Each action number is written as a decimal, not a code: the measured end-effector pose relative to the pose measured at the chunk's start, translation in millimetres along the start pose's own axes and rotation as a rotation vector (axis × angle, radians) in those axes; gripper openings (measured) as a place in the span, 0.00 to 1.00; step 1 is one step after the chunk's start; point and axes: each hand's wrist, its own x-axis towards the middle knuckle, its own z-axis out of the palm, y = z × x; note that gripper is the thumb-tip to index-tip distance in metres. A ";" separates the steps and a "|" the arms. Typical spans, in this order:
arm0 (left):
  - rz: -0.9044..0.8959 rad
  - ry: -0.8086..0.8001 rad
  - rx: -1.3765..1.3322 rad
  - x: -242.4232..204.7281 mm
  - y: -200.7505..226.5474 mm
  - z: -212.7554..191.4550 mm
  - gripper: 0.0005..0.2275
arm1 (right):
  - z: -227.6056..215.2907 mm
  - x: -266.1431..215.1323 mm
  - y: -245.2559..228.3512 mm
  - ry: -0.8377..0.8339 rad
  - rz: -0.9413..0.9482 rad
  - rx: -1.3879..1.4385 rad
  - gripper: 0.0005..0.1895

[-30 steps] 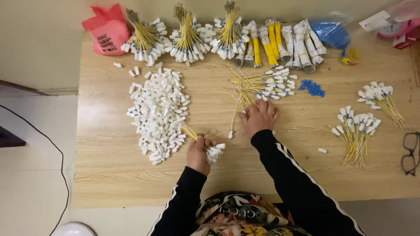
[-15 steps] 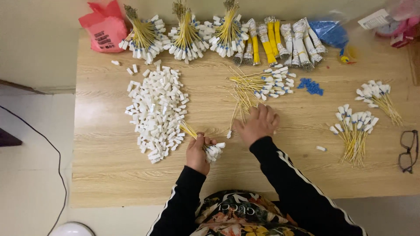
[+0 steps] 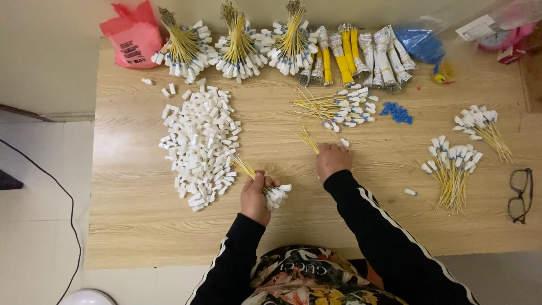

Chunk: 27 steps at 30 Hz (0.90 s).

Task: Assembling white plastic caps onto the ends of yellow wires at a workstation

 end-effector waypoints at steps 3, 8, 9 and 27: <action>0.011 -0.007 -0.006 1.5 -3.2 -3.1 0.03 | -16.4 6.5 -9.3 -0.154 0.095 0.016 0.19; 0.009 -0.004 0.017 -8.0 8.5 4.5 0.03 | -47.1 -10.6 -16.9 -0.027 0.020 0.221 0.19; 0.006 0.007 0.035 -10.3 12.3 6.6 0.04 | -56.4 -19.0 -15.4 0.146 -0.105 0.457 0.18; -0.013 0.023 0.039 -14.3 7.4 10.5 0.04 | -71.0 -36.5 -14.8 0.660 -0.531 1.419 0.07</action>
